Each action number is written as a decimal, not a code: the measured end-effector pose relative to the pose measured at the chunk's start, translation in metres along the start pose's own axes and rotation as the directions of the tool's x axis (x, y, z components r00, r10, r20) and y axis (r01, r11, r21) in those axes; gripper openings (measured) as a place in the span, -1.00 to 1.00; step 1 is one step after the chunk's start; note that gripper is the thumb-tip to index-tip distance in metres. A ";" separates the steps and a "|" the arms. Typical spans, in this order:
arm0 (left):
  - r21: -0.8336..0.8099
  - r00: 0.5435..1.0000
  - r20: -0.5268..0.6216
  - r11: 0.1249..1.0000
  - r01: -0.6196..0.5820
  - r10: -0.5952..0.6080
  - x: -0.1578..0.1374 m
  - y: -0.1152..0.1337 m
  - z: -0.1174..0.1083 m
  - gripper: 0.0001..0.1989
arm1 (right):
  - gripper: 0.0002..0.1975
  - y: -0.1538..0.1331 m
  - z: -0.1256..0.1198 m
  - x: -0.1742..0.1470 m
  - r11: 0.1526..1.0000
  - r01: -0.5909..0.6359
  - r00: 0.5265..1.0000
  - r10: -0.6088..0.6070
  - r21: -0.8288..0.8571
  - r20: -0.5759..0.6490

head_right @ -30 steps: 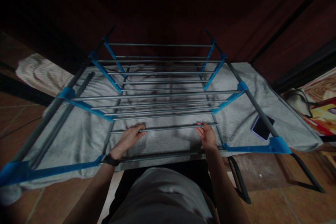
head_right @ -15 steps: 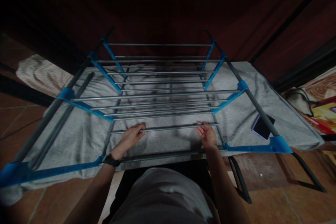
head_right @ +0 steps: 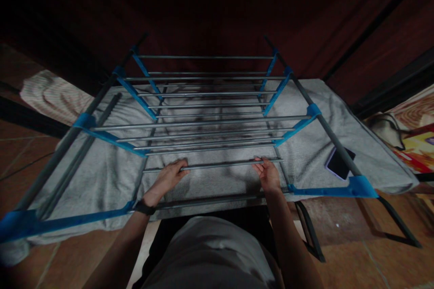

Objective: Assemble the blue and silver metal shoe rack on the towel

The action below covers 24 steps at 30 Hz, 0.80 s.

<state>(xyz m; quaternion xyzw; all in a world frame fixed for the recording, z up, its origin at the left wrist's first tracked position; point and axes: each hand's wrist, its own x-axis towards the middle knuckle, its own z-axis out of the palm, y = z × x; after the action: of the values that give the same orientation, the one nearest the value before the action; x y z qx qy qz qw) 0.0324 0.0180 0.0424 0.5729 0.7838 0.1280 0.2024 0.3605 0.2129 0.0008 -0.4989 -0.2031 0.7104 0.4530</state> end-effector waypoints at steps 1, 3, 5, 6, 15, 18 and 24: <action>0.000 1.000 0.002 1.000 0.001 -0.001 0.000 0.000 0.000 -0.86 | -0.95 0.000 0.000 0.000 1.000 -0.001 1.000 0.001 0.000 -0.007; -0.001 1.000 0.002 1.000 0.009 -0.009 0.000 0.002 -0.001 -0.87 | -0.95 -0.001 0.001 0.000 1.000 -0.002 1.000 0.002 -0.001 -0.018; -0.002 1.000 0.002 1.000 0.017 -0.017 -0.001 0.003 -0.002 -0.87 | -0.94 -0.001 0.001 0.000 1.000 -0.003 1.000 0.003 -0.001 -0.017; -0.004 1.000 0.003 1.000 0.018 -0.018 -0.001 0.003 -0.003 -0.88 | -0.94 -0.001 0.001 0.000 1.000 -0.004 1.000 0.004 -0.001 -0.018; -0.008 1.000 0.005 1.000 0.011 -0.011 0.000 0.001 -0.001 -0.89 | -0.95 -0.001 0.003 -0.001 1.000 -0.013 0.999 0.014 0.006 -0.039; 0.000 1.000 0.007 1.000 0.007 -0.007 0.000 0.001 0.000 -0.89 | -0.94 -0.001 0.003 -0.001 1.000 -0.012 0.999 0.012 0.009 -0.039; -0.024 1.000 -0.014 1.000 -0.002 0.002 0.000 0.002 -0.002 -0.91 | -0.95 -0.001 0.002 -0.001 1.000 0.002 1.000 -0.002 0.008 -0.021</action>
<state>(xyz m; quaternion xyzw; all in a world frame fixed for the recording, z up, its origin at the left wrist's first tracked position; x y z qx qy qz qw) 0.0336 0.0184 0.0451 0.5705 0.7829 0.1416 0.2039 0.3588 0.2125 0.0029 -0.5041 -0.1959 0.7056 0.4577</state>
